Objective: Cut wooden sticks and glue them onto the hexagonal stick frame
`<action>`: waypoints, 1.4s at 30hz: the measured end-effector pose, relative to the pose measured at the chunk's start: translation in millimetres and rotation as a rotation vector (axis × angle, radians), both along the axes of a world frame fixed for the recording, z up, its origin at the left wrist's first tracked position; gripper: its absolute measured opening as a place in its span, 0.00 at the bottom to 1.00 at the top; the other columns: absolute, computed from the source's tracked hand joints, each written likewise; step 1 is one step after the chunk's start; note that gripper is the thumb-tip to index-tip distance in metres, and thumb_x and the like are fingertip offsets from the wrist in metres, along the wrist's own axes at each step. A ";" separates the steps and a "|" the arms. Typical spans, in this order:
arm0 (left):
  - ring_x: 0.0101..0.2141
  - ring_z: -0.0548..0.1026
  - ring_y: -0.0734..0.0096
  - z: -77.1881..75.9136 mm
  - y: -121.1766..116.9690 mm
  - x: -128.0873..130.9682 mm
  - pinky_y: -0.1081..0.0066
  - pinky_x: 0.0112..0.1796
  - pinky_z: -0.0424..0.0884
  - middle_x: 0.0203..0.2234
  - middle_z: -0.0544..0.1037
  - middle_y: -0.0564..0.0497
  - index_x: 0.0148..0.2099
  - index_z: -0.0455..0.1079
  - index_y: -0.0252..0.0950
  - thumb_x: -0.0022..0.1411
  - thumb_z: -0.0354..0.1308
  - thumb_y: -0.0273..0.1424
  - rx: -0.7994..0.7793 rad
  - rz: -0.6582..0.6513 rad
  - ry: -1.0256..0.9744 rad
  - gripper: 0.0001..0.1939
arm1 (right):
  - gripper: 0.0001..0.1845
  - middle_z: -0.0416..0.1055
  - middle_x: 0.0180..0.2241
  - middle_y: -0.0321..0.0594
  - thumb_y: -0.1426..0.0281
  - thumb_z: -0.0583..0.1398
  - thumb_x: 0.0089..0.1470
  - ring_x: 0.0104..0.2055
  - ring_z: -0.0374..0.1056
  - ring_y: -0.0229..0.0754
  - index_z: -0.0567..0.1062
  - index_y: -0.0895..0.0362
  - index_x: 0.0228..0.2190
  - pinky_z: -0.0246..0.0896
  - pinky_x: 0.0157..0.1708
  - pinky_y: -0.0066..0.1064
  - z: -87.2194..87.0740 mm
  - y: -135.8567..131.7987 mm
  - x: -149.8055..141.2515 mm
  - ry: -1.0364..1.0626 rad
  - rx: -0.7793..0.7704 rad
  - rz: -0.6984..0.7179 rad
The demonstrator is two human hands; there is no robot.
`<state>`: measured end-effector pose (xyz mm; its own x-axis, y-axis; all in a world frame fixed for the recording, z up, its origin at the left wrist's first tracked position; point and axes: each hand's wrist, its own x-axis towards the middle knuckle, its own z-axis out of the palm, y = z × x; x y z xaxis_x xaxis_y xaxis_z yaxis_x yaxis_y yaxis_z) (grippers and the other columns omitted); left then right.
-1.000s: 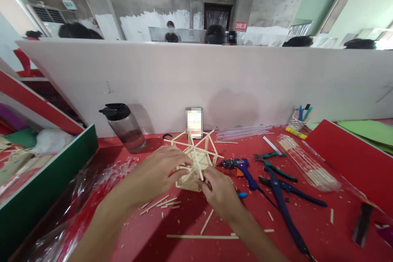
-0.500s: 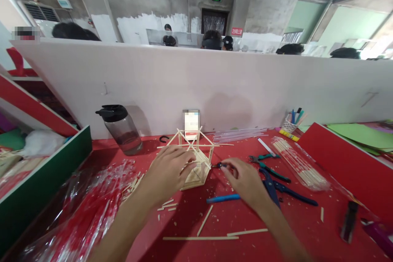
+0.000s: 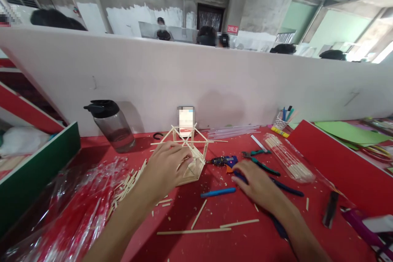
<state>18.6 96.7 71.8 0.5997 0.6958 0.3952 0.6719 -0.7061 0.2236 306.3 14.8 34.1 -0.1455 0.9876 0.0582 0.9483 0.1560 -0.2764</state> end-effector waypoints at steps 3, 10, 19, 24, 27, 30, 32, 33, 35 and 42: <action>0.43 0.73 0.58 -1.8 0.7 -1.0 0.57 0.47 0.67 0.38 0.82 0.51 0.40 0.74 0.40 0.70 0.54 0.32 0.003 -0.007 -0.008 0.08 | 0.11 0.75 0.47 0.46 0.67 0.56 0.63 0.50 0.70 0.50 0.76 0.54 0.45 0.63 0.51 0.40 0.0 -6.9 -7.4 0.014 0.024 0.097; 0.42 0.73 0.59 -4.1 3.4 -2.2 0.58 0.46 0.67 0.37 0.82 0.51 0.40 0.74 0.40 0.70 0.52 0.33 -0.005 -0.025 -0.042 0.09 | 0.35 0.74 0.49 0.58 0.58 0.64 0.54 0.52 0.70 0.63 0.68 0.61 0.59 0.65 0.48 0.48 -4.2 -30.3 58.2 -0.209 -0.109 -0.292; 0.42 0.73 0.57 0.8 1.4 -0.7 0.57 0.44 0.68 0.36 0.82 0.49 0.39 0.74 0.39 0.68 0.54 0.30 -0.044 -0.026 -0.056 0.08 | 0.29 0.73 0.50 0.59 0.54 0.54 0.61 0.53 0.69 0.64 0.71 0.60 0.55 0.61 0.48 0.52 -34.2 -51.1 61.5 -0.401 -0.080 -0.450; 0.41 0.73 0.58 5.4 -0.3 0.6 0.57 0.44 0.69 0.35 0.81 0.49 0.38 0.73 0.39 0.66 0.54 0.28 -0.091 0.000 -0.090 0.07 | 0.22 0.75 0.42 0.60 0.63 0.51 0.61 0.47 0.71 0.62 0.74 0.64 0.48 0.63 0.46 0.51 -26.8 -43.7 67.2 -0.402 -0.038 -0.407; 0.41 0.73 0.58 5.4 -0.1 0.7 0.57 0.46 0.68 0.35 0.81 0.50 0.38 0.73 0.38 0.66 0.55 0.28 -0.117 -0.009 -0.106 0.06 | 0.26 0.75 0.45 0.60 0.60 0.46 0.63 0.50 0.70 0.60 0.72 0.63 0.49 0.62 0.50 0.51 -1.5 -44.0 66.3 -0.119 0.068 -0.436; 0.41 0.73 0.58 4.6 0.5 0.0 0.57 0.45 0.68 0.35 0.80 0.49 0.38 0.73 0.38 0.67 0.54 0.29 -0.140 -0.011 -0.123 0.06 | 0.30 0.74 0.51 0.53 0.50 0.46 0.63 0.56 0.67 0.56 0.72 0.58 0.51 0.61 0.55 0.48 33.6 -45.3 47.8 0.303 0.019 -0.446; 0.40 0.73 0.59 4.6 1.0 -1.1 0.57 0.44 0.68 0.35 0.80 0.49 0.38 0.72 0.38 0.68 0.54 0.29 -0.151 -0.016 -0.127 0.07 | 0.33 0.77 0.45 0.50 0.45 0.47 0.61 0.50 0.71 0.55 0.74 0.57 0.47 0.65 0.51 0.46 54.7 -44.6 26.3 0.573 -0.174 -0.390; 0.39 0.73 0.60 4.8 1.3 -1.7 0.58 0.43 0.68 0.35 0.80 0.49 0.37 0.72 0.38 0.68 0.53 0.29 -0.155 -0.021 -0.130 0.07 | 0.34 0.77 0.41 0.48 0.44 0.46 0.62 0.46 0.73 0.53 0.74 0.58 0.45 0.67 0.48 0.45 63.0 -43.5 14.3 0.696 -0.300 -0.338; 0.38 0.74 0.60 5.0 2.4 -2.8 0.60 0.42 0.68 0.34 0.80 0.49 0.37 0.72 0.38 0.68 0.53 0.29 -0.160 -0.035 -0.149 0.07 | 0.33 0.77 0.36 0.45 0.42 0.46 0.62 0.39 0.74 0.49 0.73 0.57 0.42 0.70 0.41 0.41 74.8 -39.6 -8.8 0.859 -0.460 -0.271; 0.36 0.74 0.65 1.3 8.8 -3.7 0.65 0.38 0.70 0.32 0.79 0.51 0.37 0.72 0.38 0.67 0.55 0.28 -0.177 -0.079 -0.240 0.05 | 0.29 0.74 0.30 0.40 0.44 0.48 0.63 0.31 0.73 0.42 0.70 0.57 0.45 0.68 0.30 0.31 89.5 -16.6 -52.1 0.744 -0.612 -0.203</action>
<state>14.9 105.5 73.2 0.5590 0.7214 0.4088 0.5291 -0.6900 0.4939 254.2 -1.8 123.6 -0.1034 0.8802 -0.4633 0.4923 -0.3594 -0.7928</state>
